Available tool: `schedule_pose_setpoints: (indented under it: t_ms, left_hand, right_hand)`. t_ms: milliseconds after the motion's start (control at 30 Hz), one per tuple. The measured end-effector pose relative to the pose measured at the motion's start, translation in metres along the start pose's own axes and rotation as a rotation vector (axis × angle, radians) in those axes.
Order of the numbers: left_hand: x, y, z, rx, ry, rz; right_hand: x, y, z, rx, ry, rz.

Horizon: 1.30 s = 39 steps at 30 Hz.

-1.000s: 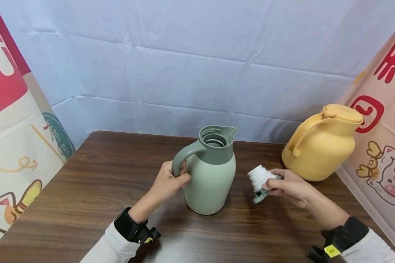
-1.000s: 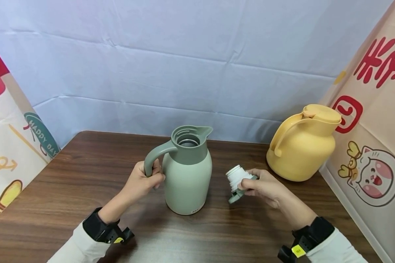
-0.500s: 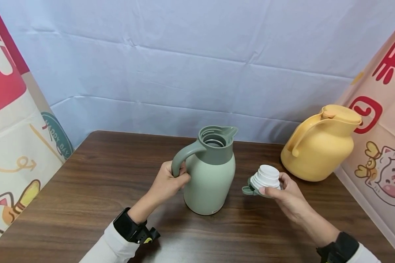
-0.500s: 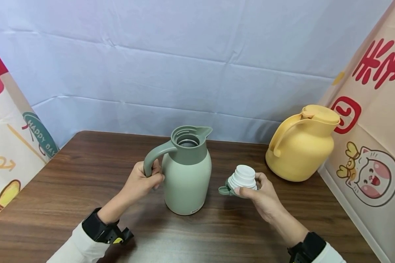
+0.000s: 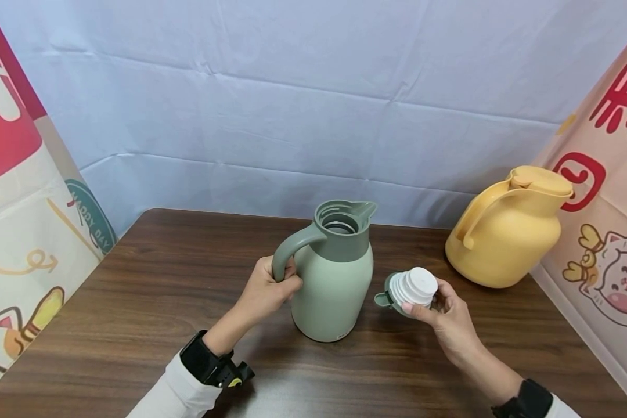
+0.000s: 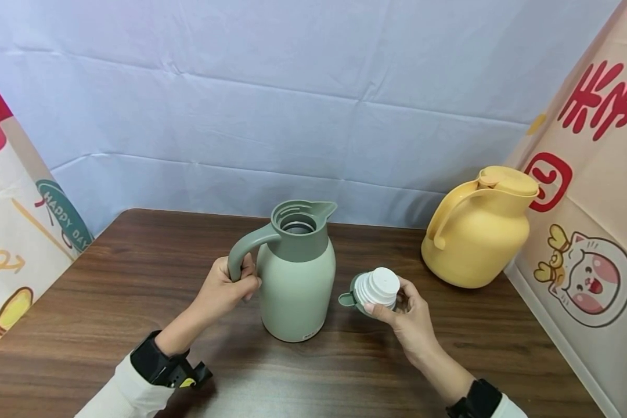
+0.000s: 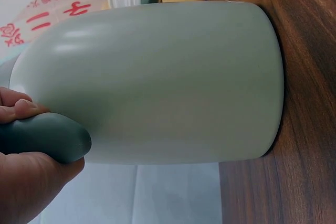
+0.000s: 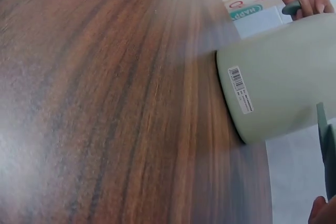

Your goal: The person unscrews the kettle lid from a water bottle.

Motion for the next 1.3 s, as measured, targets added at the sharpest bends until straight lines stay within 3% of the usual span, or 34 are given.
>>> schedule_pose_setpoints:
  t_ms: [267,567,733,1000,1300]
  left_hand:
    - [0.0,0.0,0.0,0.0,-0.006,0.0]
    - [-0.001,0.0,-0.001,-0.01,-0.016,0.005]
    - [-0.001,0.0,-0.001,-0.017,-0.025,0.013]
    - [-0.001,0.0,0.001,-0.021,-0.03,0.011]
    - [0.0,0.0,0.001,-0.024,-0.012,0.02]
  right_hand:
    - [-0.002,0.0,0.002,0.004,-0.063,-0.01]
    - [-0.008,0.002,-0.007,-0.075,-0.362,0.063]
    - [-0.011,0.001,-0.014,-0.063,-0.491,0.099]
    - [-0.016,-0.001,-0.026,-0.108,-0.483,0.211]
    - [-0.019,-0.001,-0.031,-0.128,-0.564,0.231]
Point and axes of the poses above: each hand's wrist, its own y-axis towards the middle knuckle, its own x-axis out of the back of the hand, z = x × y, the point moved 5 cm from there along y, towards the middle knuckle, and after that the axes turned 11 degrees about -y, right-handed, at the moved point
